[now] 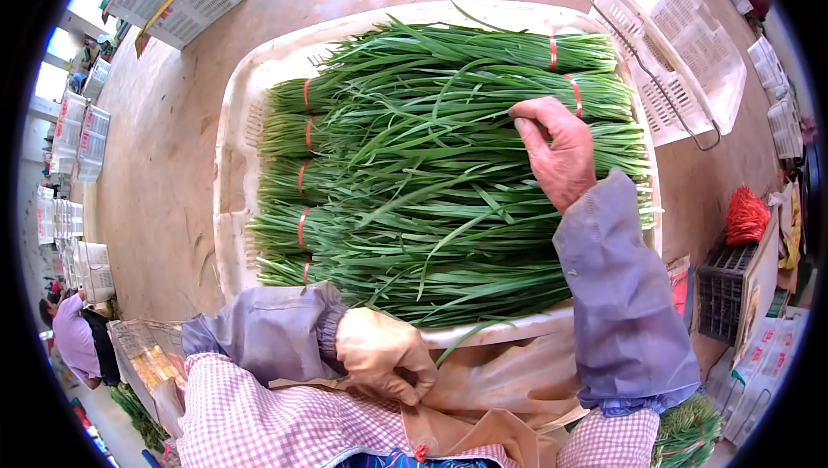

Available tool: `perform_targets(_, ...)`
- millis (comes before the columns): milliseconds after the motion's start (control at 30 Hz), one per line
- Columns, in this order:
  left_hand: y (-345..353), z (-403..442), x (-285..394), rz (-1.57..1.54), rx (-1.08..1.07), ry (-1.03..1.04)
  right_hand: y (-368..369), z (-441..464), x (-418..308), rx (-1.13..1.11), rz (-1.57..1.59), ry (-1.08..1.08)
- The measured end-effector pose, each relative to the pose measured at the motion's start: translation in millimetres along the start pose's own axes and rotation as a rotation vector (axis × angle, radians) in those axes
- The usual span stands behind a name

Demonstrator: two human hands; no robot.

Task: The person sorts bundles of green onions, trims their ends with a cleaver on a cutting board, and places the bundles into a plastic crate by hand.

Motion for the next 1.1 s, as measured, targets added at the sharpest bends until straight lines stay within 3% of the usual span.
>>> perform_targets(167,-4,6,-8,0.08,-0.003,-0.066,13,2,9,0.002,-0.22,-0.053)
perform_targets(467,-3,5,-6,0.243,0.038,-0.065,21,-1,8,0.006,-0.309,-0.01)
perform_targets(800,-2,6,-3,0.359,0.036,-0.069,36,1,6,-0.048,-0.596,-0.191)
perform_targets(900,1,6,-4,0.392,0.074,-0.084,40,2,13,-0.09,-0.62,-0.154)
perform_targets(1033,3,6,-1,0.435,0.076,-0.127,33,8,27,-0.145,-0.167,0.232)
perform_targets(1100,3,5,1,0.472,0.048,-0.101,24,5,10,-0.083,0.017,0.29)
Point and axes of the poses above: each hand's wrist, its own z-axis towards the middle knuckle, its own y-axis out of the palm, x = y × z, the point moved 4 cm from there along z, towards the middle knuckle, and after that the axes turned 6 degrees about x, right-handed, at the moved point
